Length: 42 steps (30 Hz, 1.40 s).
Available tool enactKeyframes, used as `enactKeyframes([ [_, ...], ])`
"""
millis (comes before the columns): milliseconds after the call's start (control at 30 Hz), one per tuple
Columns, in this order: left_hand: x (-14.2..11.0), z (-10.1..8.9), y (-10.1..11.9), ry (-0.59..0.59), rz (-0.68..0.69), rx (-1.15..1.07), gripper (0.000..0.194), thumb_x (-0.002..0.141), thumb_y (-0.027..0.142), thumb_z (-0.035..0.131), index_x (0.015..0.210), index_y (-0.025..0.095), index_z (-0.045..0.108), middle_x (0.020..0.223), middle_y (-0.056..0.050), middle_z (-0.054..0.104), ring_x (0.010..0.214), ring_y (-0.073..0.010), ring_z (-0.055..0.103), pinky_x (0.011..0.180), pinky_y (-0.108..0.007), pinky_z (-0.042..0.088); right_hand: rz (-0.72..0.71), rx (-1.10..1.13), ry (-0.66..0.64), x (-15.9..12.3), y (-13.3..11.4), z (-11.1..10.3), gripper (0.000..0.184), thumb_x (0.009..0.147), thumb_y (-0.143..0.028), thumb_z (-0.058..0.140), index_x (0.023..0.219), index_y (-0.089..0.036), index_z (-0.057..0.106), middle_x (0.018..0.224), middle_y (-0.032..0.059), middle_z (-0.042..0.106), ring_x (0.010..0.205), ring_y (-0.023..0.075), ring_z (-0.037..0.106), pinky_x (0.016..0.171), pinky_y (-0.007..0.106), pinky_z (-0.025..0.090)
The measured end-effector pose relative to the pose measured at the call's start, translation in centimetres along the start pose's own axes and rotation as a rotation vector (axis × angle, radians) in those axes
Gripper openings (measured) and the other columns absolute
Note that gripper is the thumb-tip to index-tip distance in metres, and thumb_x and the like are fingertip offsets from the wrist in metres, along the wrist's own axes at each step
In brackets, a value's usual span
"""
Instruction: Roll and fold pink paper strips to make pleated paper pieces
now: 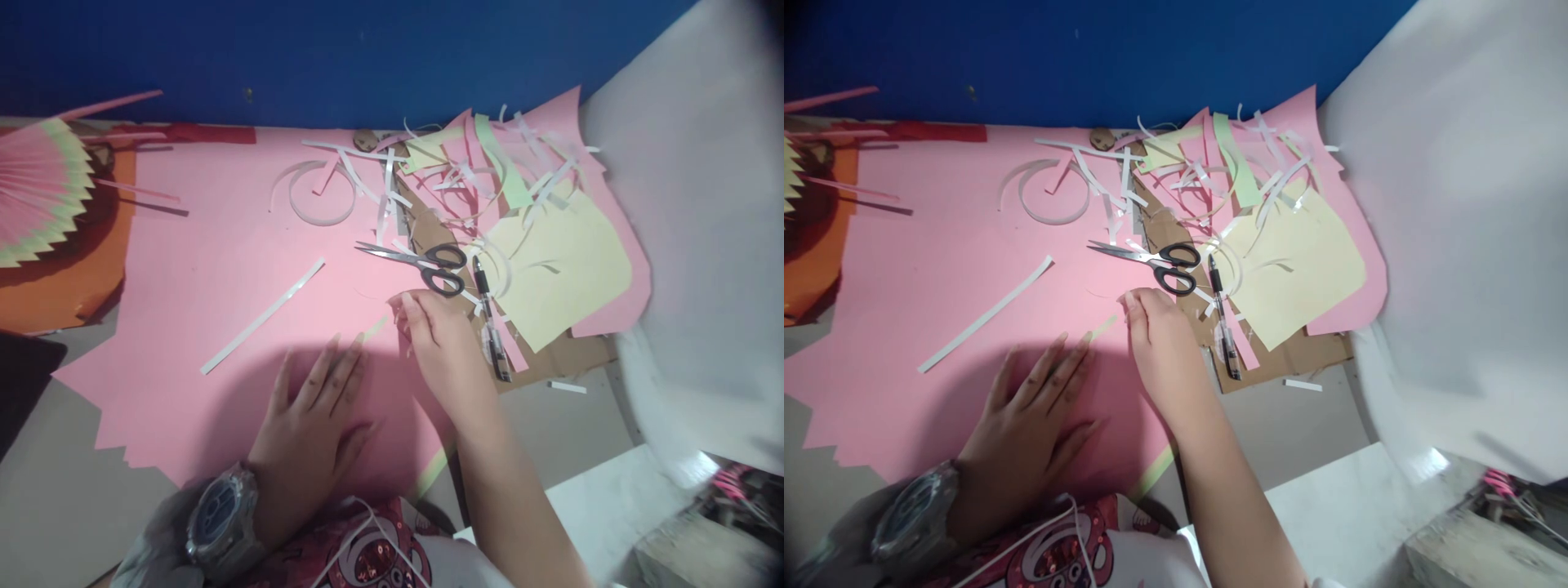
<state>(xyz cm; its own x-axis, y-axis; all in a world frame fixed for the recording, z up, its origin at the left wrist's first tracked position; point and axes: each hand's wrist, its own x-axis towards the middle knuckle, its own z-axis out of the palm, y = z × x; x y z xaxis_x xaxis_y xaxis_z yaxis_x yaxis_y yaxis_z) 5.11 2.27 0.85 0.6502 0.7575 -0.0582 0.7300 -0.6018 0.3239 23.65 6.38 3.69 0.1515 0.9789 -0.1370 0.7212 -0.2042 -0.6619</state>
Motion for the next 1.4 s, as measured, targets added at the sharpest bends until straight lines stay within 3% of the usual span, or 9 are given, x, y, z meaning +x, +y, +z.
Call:
enactKeyframes([
  [133,0.1,0.0,0.0,-0.007,-0.015,-0.018,0.063,0.087,0.048,0.041,0.141,0.019,0.027,0.146,0.001,0.028,0.135,-0.0223,0.027,0.114,-0.044,-0.003,0.042,-0.024,0.033,-0.4,0.0,0.1,0.017,0.090,-0.037,0.044,0.089,-0.022,0.052,0.082,0.0001,0.058,0.073,0.0149,0.054,0.066,0.027,0.039],
  [267,0.2,-0.1,0.0,0.003,-0.003,-0.030,0.066,0.087,0.048,0.042,0.143,0.019,0.020,0.147,0.001,0.025,0.136,-0.0217,0.025,0.114,-0.045,-0.004,-0.069,-0.167,0.001,-0.7,-0.1,0.4,0.024,0.078,-0.036,0.063,0.089,-0.019,0.048,0.082,0.0013,0.054,0.072,0.0157,0.051,0.064,0.027,0.038],
  [433,0.3,-0.2,0.0,0.009,-0.008,-0.028,0.064,0.087,0.048,0.043,0.141,0.019,0.025,0.146,0.000,0.027,0.135,-0.0225,0.028,0.114,-0.045,-0.004,-0.116,-0.268,-0.005,-0.7,0.0,0.8,0.015,0.084,-0.029,0.057,0.085,-0.018,0.046,0.082,0.0031,0.053,0.073,0.0166,0.048,0.067,0.028,0.038],
  [633,0.4,-0.3,0.0,0.028,0.010,-0.013,0.066,0.086,0.048,0.045,0.141,0.017,0.026,0.146,-0.003,0.029,0.135,-0.0233,0.027,0.114,-0.045,-0.003,-0.087,-0.195,0.018,-0.3,0.2,0.7,0.007,0.089,-0.022,0.047,0.083,-0.019,0.047,0.080,0.0025,0.053,0.073,0.0162,0.048,0.066,0.028,0.036],
  [800,0.4,-0.2,-0.1,0.011,0.029,0.004,0.061,0.089,0.043,0.039,0.142,0.016,0.025,0.146,-0.003,0.028,0.135,-0.0246,0.028,0.114,-0.047,-0.002,-0.007,-0.117,0.055,-0.1,0.4,0.4,0.006,0.089,-0.023,0.046,0.084,-0.020,0.047,0.082,0.0016,0.054,0.072,0.0151,0.049,0.064,0.027,0.035],
  [933,0.4,-0.2,-0.1,0.017,0.022,0.007,0.061,0.088,0.045,0.039,0.141,0.015,0.029,0.146,-0.003,0.030,0.133,-0.0259,0.031,0.113,-0.047,-0.002,0.066,-0.018,-0.020,-0.2,0.4,0.1,0.013,0.084,-0.033,0.055,0.088,-0.022,0.049,0.077,-0.0013,0.051,0.066,0.0133,0.048,0.059,0.025,0.036],
  [1033,0.4,-0.1,-0.1,0.004,0.018,0.017,0.059,0.088,0.045,0.038,0.138,0.015,0.035,0.143,-0.005,0.035,0.131,-0.0267,0.035,0.113,-0.047,-0.002,0.028,-0.045,-0.046,-0.1,0.5,-0.1,0.013,0.082,-0.031,0.057,0.086,-0.021,0.051,0.078,-0.0009,0.052,0.067,0.0137,0.049,0.062,0.026,0.036],
  [1200,0.3,-0.2,-0.1,0.007,0.031,0.038,0.057,0.088,0.044,0.038,0.136,0.012,0.039,0.143,-0.007,0.038,0.133,-0.0276,0.032,0.113,-0.047,-0.003,-0.038,-0.058,-0.020,0.2,0.6,-0.2,0.010,0.089,-0.024,0.044,0.085,-0.019,0.051,0.084,0.0023,0.056,0.078,0.0163,0.051,0.068,0.028,0.037],
  [1400,0.2,-0.6,-0.5,0.109,0.033,-0.039,0.065,0.084,0.040,0.050,0.139,0.012,0.029,0.146,-0.011,0.033,0.136,-0.0271,0.025,0.112,-0.048,0.014,-0.049,-0.055,-0.102,-0.6,-0.5,-0.4,0.020,0.081,-0.037,0.056,0.090,-0.020,0.054,0.086,0.0018,0.054,0.074,0.0161,0.052,0.066,0.028,0.038],
])
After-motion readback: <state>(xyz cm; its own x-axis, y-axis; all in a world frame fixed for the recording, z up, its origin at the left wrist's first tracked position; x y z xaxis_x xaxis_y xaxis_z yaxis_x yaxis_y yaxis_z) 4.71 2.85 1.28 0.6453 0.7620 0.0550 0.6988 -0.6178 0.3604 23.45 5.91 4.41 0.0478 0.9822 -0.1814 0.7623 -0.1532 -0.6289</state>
